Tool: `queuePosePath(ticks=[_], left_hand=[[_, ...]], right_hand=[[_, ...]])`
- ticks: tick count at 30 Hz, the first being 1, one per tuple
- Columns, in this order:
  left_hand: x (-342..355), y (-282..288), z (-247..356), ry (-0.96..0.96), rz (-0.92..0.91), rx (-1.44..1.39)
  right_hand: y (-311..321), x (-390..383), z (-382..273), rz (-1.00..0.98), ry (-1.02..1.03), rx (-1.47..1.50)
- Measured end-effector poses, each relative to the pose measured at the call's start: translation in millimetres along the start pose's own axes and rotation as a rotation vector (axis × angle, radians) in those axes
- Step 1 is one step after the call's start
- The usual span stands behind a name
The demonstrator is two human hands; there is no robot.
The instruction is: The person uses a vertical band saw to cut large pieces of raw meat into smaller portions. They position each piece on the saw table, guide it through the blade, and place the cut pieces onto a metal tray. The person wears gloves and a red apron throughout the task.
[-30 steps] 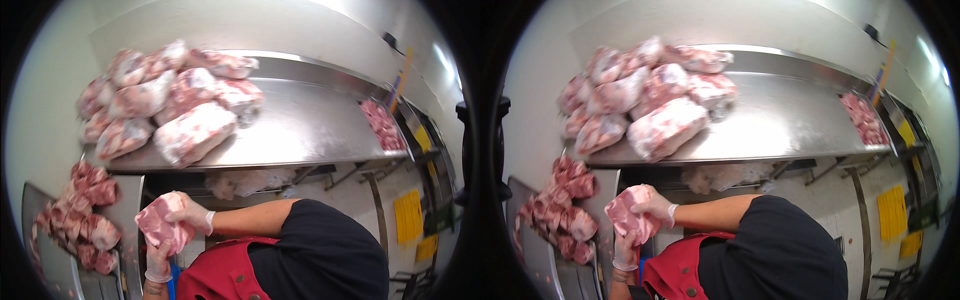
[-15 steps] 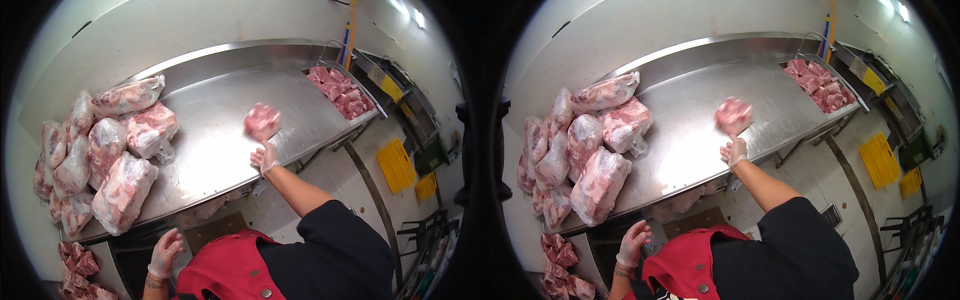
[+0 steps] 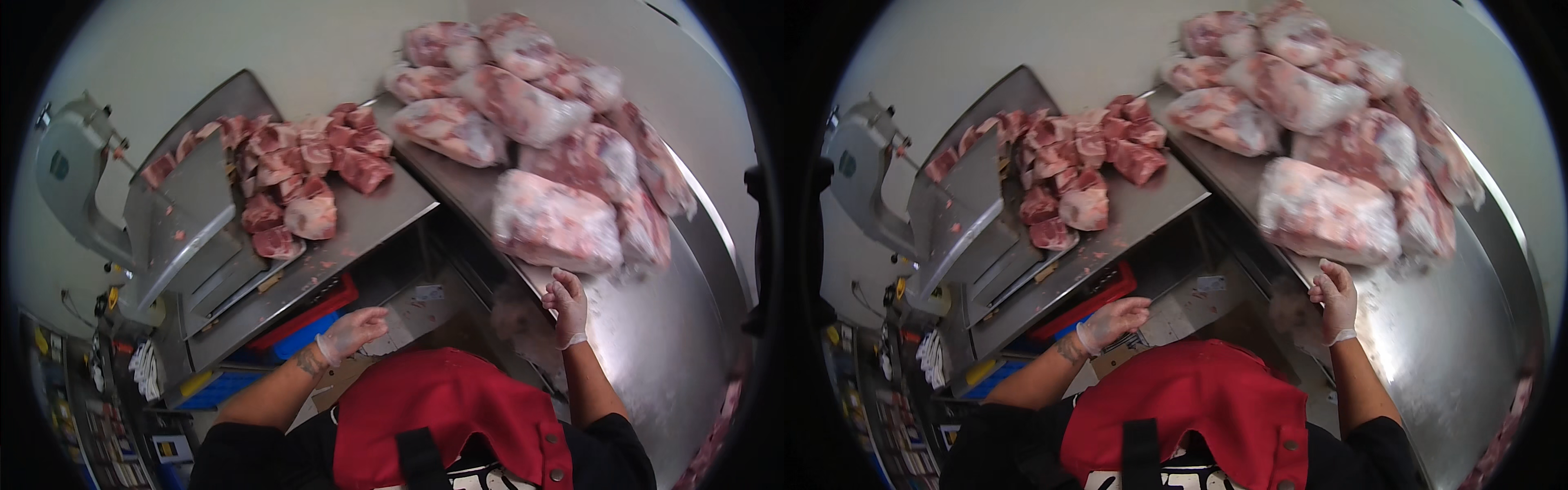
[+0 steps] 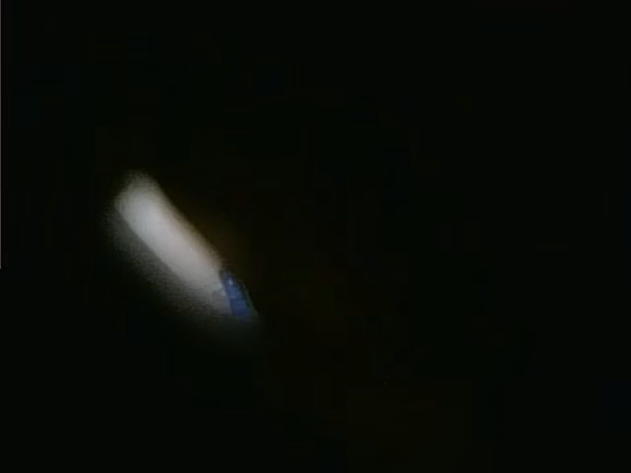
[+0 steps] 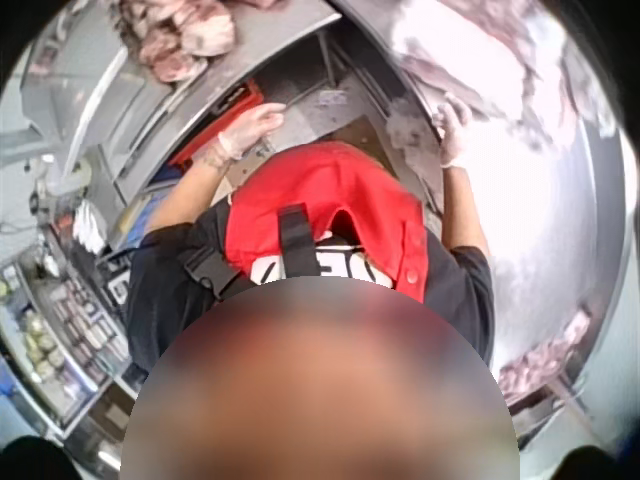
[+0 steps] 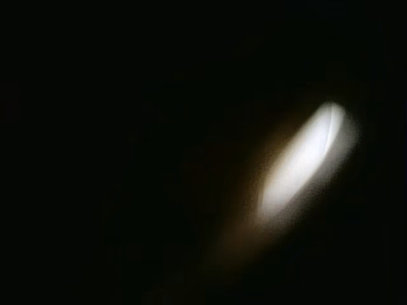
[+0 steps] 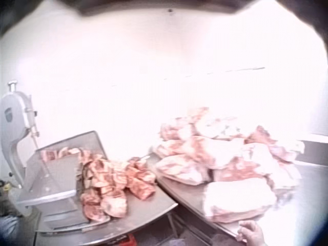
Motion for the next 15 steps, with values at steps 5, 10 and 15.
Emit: queuePosePath(ticks=[5,10,15], left_hand=[[-56,111,-56,0.127,0.311,-0.082],[-68,179,-78,0.095,0.513,-0.070],[-31,182,-53,-0.002,0.563,-0.189]], right_hand=[[-194,24,12,-0.377,0.054,-0.163],[-373,69,45,-0.736,-0.031,-0.400],[-517,129,70,-0.865,0.030,-0.577]])
Point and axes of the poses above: each hand's wrist, its own x-axis towards the middle knuckle, its own y-axis out of the back of the hand, z = x × y, the point moved 2 cm from there along x, towards the middle knuckle, and after that the axes turned 4 degrees about z, right-handed, at the moved point
